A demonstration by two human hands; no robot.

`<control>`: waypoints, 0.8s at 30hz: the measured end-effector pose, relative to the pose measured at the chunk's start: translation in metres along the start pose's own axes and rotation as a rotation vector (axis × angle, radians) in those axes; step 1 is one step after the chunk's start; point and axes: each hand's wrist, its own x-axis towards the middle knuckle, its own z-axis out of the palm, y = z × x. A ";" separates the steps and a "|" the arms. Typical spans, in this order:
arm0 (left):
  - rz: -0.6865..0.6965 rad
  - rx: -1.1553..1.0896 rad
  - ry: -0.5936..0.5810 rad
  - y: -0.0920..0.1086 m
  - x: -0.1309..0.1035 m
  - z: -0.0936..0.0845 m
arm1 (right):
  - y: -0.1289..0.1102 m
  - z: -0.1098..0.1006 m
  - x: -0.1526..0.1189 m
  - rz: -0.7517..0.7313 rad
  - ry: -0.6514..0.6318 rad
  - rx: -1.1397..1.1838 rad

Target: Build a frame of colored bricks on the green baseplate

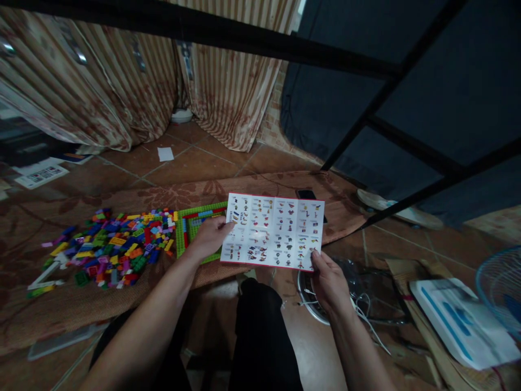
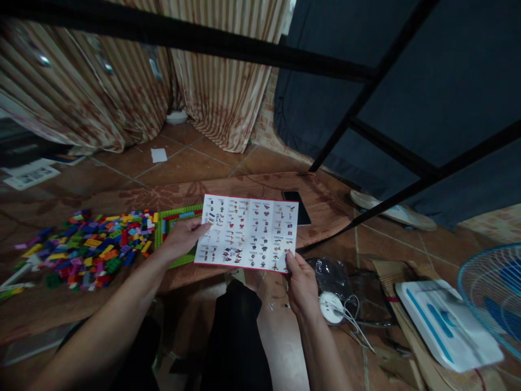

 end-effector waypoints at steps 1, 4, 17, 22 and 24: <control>-0.001 0.007 0.006 0.001 0.000 0.000 | 0.001 -0.001 0.000 0.002 0.001 -0.002; 0.004 0.013 0.014 0.008 -0.001 0.001 | 0.003 -0.003 0.001 0.011 0.002 0.000; -0.035 -0.033 0.013 0.014 -0.001 0.003 | 0.002 -0.004 0.001 0.018 -0.009 -0.003; -0.036 0.023 0.020 0.013 0.002 0.003 | 0.001 -0.004 0.001 0.022 -0.002 -0.008; -0.036 0.030 0.018 0.013 0.002 0.003 | 0.001 -0.005 0.002 0.022 -0.011 -0.011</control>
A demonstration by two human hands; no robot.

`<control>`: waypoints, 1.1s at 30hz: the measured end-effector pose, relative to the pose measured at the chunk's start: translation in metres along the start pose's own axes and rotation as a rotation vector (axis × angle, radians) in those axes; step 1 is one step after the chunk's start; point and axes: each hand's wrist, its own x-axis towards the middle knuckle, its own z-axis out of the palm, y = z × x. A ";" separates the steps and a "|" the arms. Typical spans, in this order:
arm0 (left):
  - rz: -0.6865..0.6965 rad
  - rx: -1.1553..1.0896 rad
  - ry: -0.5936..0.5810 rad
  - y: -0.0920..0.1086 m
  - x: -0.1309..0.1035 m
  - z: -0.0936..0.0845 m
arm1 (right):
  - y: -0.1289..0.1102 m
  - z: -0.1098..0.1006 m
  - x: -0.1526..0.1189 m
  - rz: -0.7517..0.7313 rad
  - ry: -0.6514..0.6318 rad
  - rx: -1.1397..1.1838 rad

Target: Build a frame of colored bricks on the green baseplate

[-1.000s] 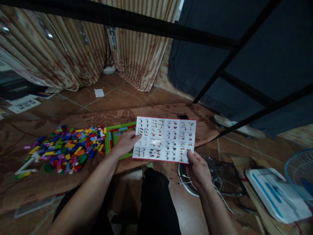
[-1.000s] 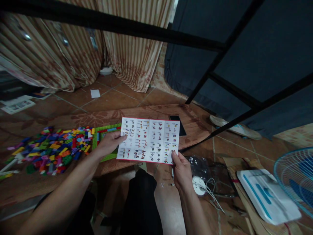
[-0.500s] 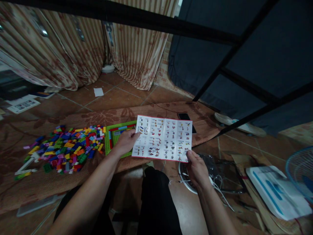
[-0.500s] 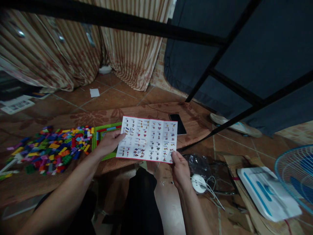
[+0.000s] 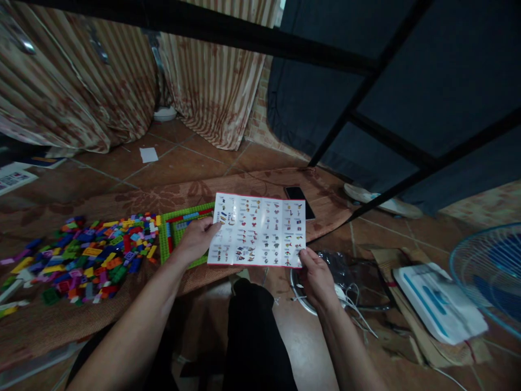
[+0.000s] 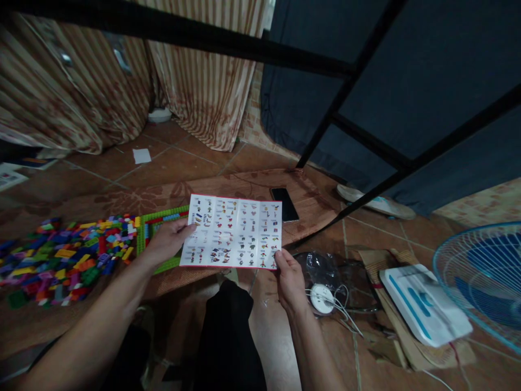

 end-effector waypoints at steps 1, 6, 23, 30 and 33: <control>0.002 -0.004 0.000 0.000 0.000 0.000 | 0.000 0.000 0.000 -0.003 -0.002 0.000; 0.012 -0.009 0.000 -0.001 0.000 0.000 | 0.002 -0.002 0.003 -0.007 0.000 0.009; 0.013 0.060 0.013 0.003 0.001 -0.001 | 0.000 0.000 0.002 -0.010 -0.016 0.012; 0.025 0.063 0.012 0.000 0.001 -0.001 | 0.003 -0.002 0.004 -0.011 -0.014 0.016; 0.025 0.052 0.000 -0.003 0.002 -0.001 | 0.003 -0.003 0.005 -0.015 -0.025 0.013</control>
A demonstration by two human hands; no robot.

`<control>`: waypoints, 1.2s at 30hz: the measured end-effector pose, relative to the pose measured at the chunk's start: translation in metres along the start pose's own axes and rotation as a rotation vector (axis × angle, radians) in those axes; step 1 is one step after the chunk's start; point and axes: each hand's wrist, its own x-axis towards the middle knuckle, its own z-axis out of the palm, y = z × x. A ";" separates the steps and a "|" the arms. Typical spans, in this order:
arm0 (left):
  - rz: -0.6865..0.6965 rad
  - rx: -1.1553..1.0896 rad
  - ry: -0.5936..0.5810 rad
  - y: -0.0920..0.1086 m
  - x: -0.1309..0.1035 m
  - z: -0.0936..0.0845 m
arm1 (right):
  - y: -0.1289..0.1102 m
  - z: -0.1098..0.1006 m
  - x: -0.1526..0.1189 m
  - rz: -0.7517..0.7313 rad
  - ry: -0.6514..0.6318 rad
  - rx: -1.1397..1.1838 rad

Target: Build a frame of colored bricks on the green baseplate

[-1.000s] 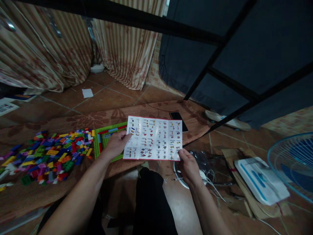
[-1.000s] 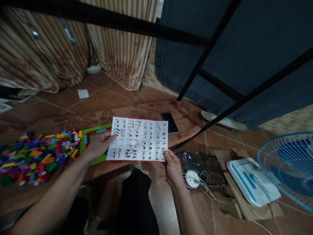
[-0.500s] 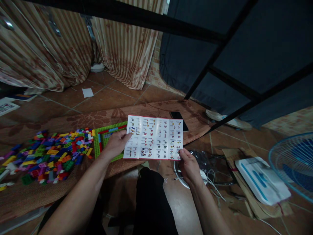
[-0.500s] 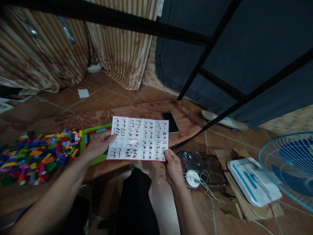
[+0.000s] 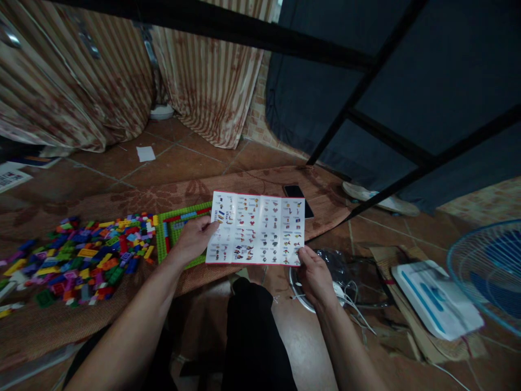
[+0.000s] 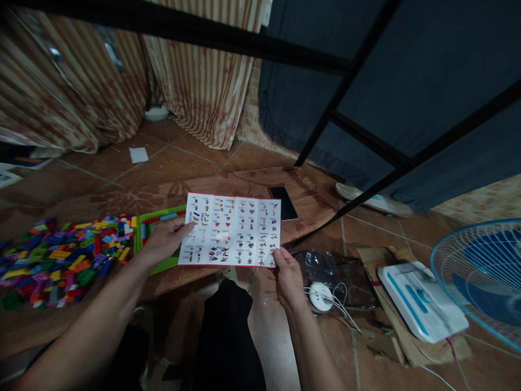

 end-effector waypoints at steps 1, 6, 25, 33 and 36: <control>0.000 -0.001 0.001 -0.001 0.000 0.000 | 0.000 0.000 0.000 -0.003 -0.001 -0.006; 0.007 0.000 0.012 -0.003 0.002 0.001 | 0.001 -0.001 0.001 -0.015 -0.002 -0.021; -0.004 -0.018 0.004 -0.005 0.002 0.002 | -0.001 0.002 0.003 0.003 0.035 -0.027; -0.061 -0.264 0.106 0.005 -0.002 0.006 | -0.002 -0.002 0.013 -0.024 0.045 -0.025; -0.101 -0.353 0.169 0.006 -0.001 0.005 | -0.004 -0.006 0.023 -0.058 0.041 -0.040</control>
